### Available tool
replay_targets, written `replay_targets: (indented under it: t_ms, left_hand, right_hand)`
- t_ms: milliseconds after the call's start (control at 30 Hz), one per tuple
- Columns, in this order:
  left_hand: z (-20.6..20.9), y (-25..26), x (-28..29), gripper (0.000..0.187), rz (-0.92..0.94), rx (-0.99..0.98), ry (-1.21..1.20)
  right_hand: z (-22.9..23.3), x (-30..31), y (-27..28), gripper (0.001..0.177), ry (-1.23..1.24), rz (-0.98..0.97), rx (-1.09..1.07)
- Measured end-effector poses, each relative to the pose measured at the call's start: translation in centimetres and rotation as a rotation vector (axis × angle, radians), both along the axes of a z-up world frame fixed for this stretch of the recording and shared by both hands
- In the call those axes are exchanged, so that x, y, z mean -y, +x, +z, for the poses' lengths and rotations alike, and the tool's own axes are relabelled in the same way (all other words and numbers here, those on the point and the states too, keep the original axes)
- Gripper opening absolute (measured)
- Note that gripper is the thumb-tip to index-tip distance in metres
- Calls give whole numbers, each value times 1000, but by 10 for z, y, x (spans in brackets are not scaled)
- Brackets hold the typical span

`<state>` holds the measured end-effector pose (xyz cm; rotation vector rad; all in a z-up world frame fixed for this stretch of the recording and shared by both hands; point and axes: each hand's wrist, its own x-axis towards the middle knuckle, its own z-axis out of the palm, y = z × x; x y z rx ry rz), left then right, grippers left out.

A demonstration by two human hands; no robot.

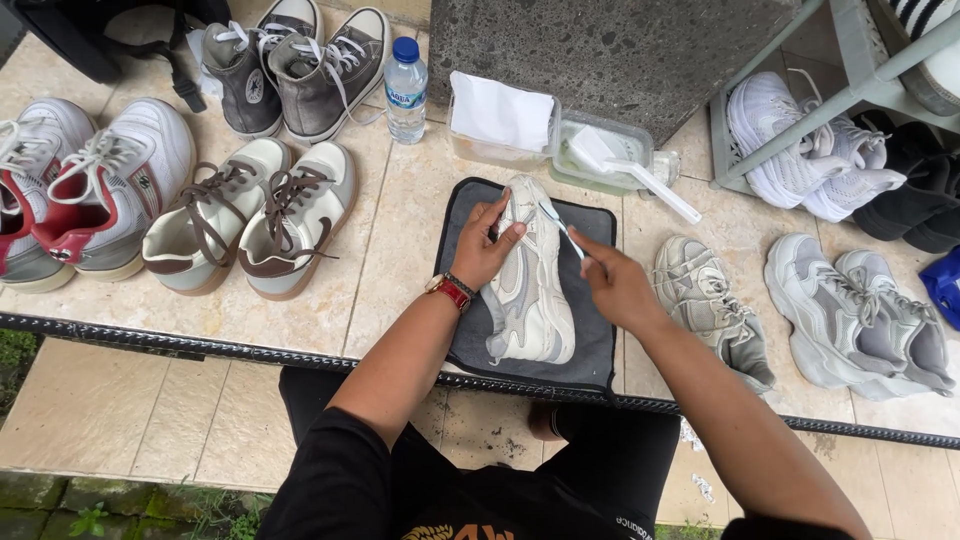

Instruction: Scrubbing the sides and midsole of a white sneaker using a toothbrush and cleaning solution to remove dirt.

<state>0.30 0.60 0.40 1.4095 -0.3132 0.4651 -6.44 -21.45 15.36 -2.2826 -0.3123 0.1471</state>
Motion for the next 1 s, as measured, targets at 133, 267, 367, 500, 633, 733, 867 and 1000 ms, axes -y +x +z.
replay_targets:
  t_ms: [133,267,367,500,633,733,867,1000]
  left_hand:
    - [0,1,0,59,2,-2,-18]
    - [0,1,-1,60,14,-13,-5]
    - [-1,-1,2,60,19,-27,-28]
    - [5,-2,5,60,8,-24,-51]
    - [2,-2,3,61,-15,-4,-41]
    - [1,0,0,62,1,17,-34]
    - [1,-1,0,59,16,3,-31]
    - [1,-2,2,59,36,-17,-19]
  right_hand:
    - [-28,-10,59,49,3,48,36]
    - [-14,-12,35,49,14,52,25]
    - [18,-9,-16,48,-35,0,-35]
    - [36,-9,-37,49,-27,-46,-84]
    - [-2,-10,23,48,-25,8,19]
    - [-26,-15,62,47,10,82,63]
    - [-15,-15,26,48,-2,46,28]
    - [12,-7,-48,50,-25,-67,-63]
